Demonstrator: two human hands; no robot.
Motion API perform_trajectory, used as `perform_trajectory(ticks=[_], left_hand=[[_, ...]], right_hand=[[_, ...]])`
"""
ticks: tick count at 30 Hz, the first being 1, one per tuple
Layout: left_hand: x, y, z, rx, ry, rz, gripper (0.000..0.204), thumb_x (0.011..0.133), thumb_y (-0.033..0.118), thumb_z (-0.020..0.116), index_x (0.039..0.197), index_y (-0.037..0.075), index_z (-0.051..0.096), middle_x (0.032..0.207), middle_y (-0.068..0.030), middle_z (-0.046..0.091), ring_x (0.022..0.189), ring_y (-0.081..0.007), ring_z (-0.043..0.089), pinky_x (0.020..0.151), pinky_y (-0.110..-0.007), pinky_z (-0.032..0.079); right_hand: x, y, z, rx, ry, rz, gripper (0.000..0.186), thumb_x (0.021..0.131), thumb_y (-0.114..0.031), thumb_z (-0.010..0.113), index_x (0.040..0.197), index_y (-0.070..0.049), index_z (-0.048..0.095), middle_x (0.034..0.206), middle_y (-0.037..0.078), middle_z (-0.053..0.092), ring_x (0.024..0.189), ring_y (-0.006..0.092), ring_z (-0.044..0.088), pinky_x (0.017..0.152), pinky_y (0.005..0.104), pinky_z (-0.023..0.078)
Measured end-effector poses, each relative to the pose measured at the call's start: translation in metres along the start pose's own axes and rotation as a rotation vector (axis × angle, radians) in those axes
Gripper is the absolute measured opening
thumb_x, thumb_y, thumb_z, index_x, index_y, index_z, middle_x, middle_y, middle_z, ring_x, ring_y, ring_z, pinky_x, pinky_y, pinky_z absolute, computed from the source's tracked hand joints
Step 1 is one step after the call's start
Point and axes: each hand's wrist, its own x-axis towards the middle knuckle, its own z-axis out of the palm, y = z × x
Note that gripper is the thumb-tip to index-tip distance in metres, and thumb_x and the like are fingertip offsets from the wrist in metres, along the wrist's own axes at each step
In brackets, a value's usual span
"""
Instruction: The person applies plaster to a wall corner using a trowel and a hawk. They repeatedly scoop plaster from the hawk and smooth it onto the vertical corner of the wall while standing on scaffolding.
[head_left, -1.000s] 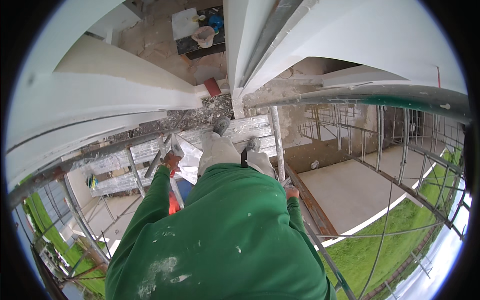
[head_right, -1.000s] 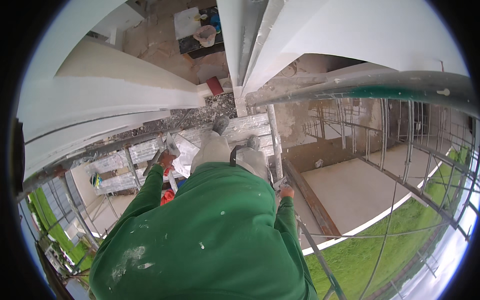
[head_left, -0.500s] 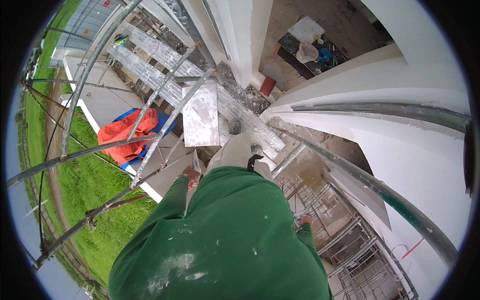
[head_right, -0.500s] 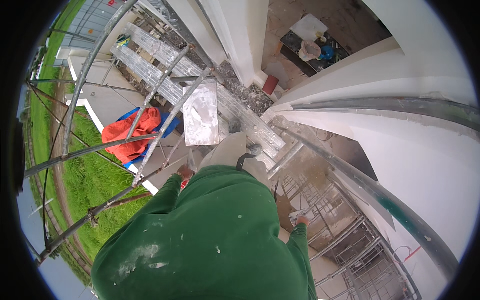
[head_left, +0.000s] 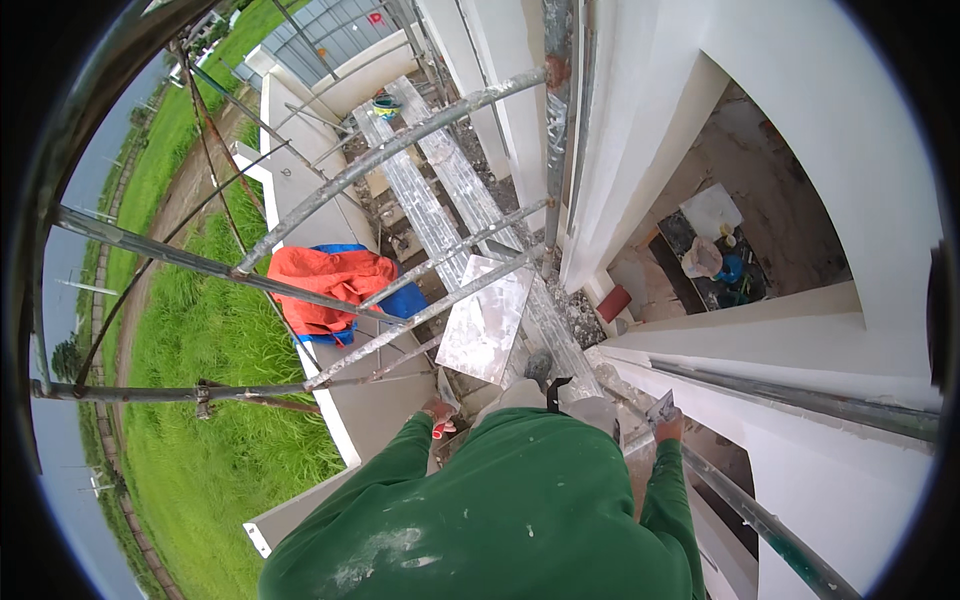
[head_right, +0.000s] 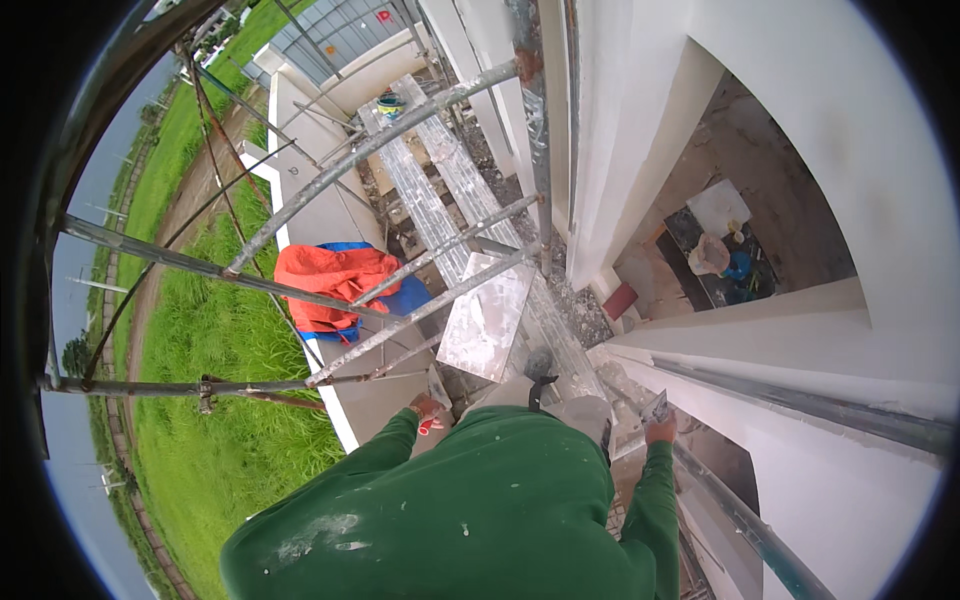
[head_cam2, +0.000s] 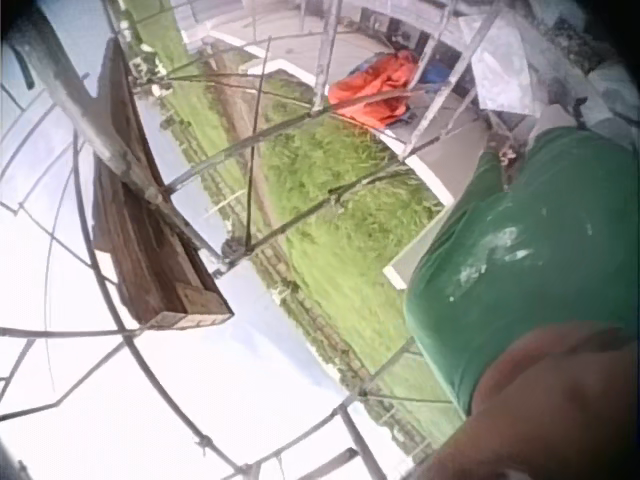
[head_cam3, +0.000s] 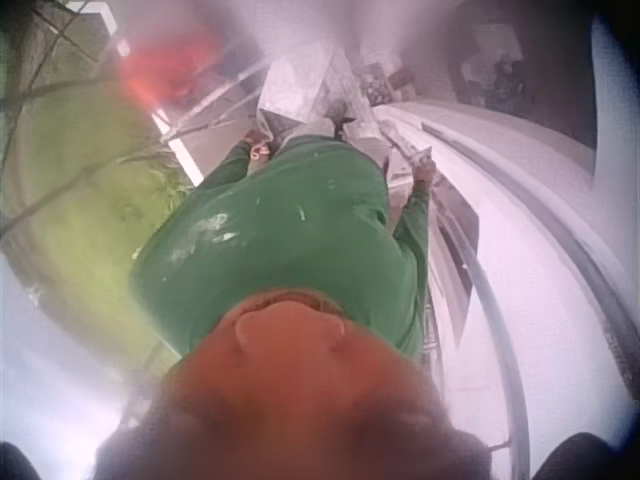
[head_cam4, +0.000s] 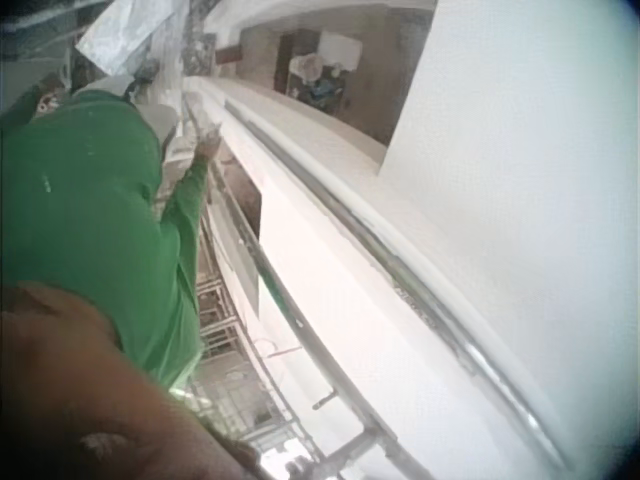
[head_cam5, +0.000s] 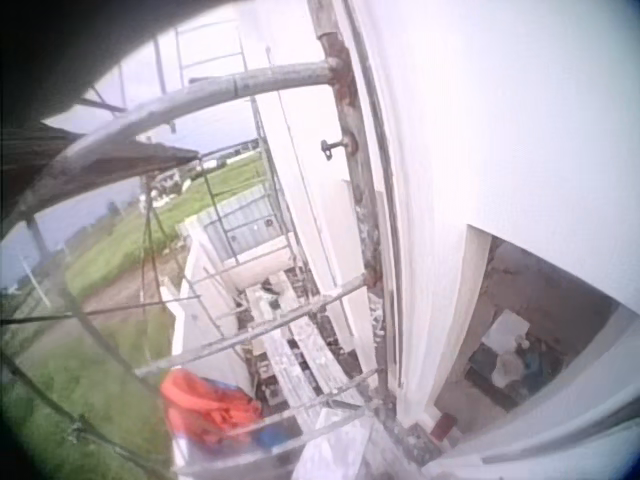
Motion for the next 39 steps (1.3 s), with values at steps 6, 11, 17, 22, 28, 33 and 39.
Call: perform_trajectory(ticks=[6,11,17,22,28,33,39], left_hand=[[0.006,0.027,-0.025,0.157,-0.062,0.26,0.019,0.089,0.006,0.058,0.104,0.0,0.066,0.099,-0.015,0.065,0.076,-0.0331,0.067,0.064,-0.05,0.063],[-0.039,0.025,0.01,-0.178,0.118,0.13,0.028,0.091,0.013,0.053,0.112,0.006,0.068,0.095,-0.0155,0.068,0.065,-0.0251,0.069,0.067,-0.041,0.064],[-0.065,-0.137,0.08,0.14,0.307,0.663,0.024,0.085,0.013,0.064,0.107,0.002,0.065,0.084,-0.0139,0.064,0.06,-0.0248,0.066,0.063,-0.043,0.063],[-0.147,-0.086,0.144,-1.289,0.414,0.15,0.02,0.086,0.013,0.065,0.098,-0.001,0.06,0.072,-0.0079,0.054,0.054,-0.0204,0.058,0.056,-0.04,0.062],[-0.171,-0.114,0.154,-1.636,0.568,0.15,0.015,0.09,0.017,0.062,0.089,0.006,0.052,0.065,-0.0021,0.047,0.046,-0.0148,0.051,0.055,-0.037,0.061],[-0.143,-0.142,0.155,-1.796,0.532,0.133,0.013,0.091,0.018,0.06,0.087,0.01,0.051,0.065,-0.0001,0.047,0.044,-0.014,0.047,0.061,-0.04,0.06],[-0.097,-0.175,0.136,-1.801,0.453,0.158,0.015,0.09,0.021,0.062,0.083,0.011,0.054,0.064,-0.0014,0.044,0.05,-0.0178,0.047,0.055,-0.04,0.057]], right_hand=[[0.091,-0.025,0.005,-0.062,0.062,-0.028,0.055,0.068,-0.01,0.061,0.121,0.007,0.057,0.117,0.029,0.062,0.111,0.0399,0.061,0.098,0.0429,0.047],[0.141,-0.013,-0.003,-0.093,-0.106,-0.121,0.036,0.072,-0.011,0.061,0.105,0.001,0.067,0.103,0.022,0.07,0.098,0.0352,0.067,0.088,0.0418,0.053],[0.211,0.067,0.025,-0.168,-0.398,-0.105,0.037,0.077,-0.013,0.063,0.109,0.006,0.065,0.109,0.022,0.068,0.104,0.0327,0.066,0.093,0.0398,0.052],[0.286,0.151,0.022,0.063,-0.421,-0.026,0.039,0.077,-0.009,0.063,0.112,0.009,0.063,0.112,0.024,0.067,0.109,0.0313,0.065,0.097,0.037,0.05],[0.309,0.024,0.021,-1.203,-0.69,-0.748,0.029,0.088,-0.019,0.052,0.103,-0.005,0.071,0.11,0.013,0.071,0.104,0.0271,0.067,0.085,0.0423,0.053],[0.289,-0.076,0.032,-0.854,-0.481,-0.719,0.025,0.08,-0.022,0.06,0.091,-0.002,0.07,0.092,0.016,0.072,0.091,0.0321,0.069,0.077,0.044,0.054],[0.236,-0.137,0.064,-0.373,-0.353,-0.464,0.03,0.078,-0.019,0.063,0.099,0.003,0.067,0.101,0.023,0.069,0.1,0.0332,0.067,0.086,0.0413,0.052]])
